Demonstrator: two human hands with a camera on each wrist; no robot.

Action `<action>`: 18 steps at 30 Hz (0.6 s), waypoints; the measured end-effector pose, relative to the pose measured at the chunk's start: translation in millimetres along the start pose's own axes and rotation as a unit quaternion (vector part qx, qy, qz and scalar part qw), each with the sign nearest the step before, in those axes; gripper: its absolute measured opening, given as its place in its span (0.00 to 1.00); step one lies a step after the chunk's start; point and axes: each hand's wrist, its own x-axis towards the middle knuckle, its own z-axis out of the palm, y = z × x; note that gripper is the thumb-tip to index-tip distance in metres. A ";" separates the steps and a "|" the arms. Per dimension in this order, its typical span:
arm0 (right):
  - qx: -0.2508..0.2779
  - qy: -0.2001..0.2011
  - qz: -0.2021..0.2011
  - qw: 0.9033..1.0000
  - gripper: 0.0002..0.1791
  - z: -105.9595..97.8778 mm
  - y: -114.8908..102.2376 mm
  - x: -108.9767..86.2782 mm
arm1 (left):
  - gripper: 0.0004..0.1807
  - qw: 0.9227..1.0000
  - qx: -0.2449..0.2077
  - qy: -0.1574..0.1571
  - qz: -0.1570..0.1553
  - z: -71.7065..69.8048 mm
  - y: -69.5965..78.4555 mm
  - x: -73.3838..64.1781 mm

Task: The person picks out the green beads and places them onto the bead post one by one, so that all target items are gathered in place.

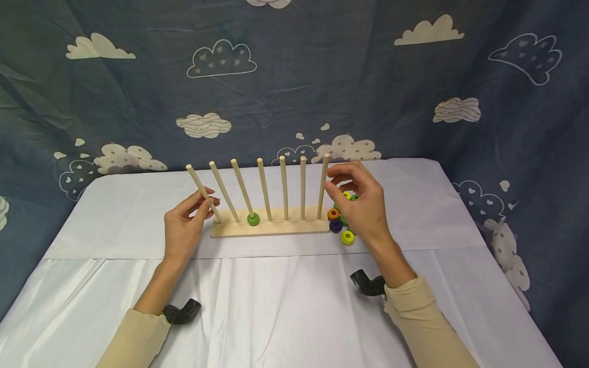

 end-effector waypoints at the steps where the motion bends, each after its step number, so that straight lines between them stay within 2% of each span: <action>1: 0.000 0.000 0.004 1.000 0.15 -1.0 1.4 -0.3 | 0.12 1.000 0.000 0.000 0.000 -0.1 0.0 0.1; 18: -0.029 0.004 0.055 0.998 0.15 -17.4 27.1 -6.6 | 0.12 1.000 -0.003 -0.002 -0.011 -0.8 0.9 0.7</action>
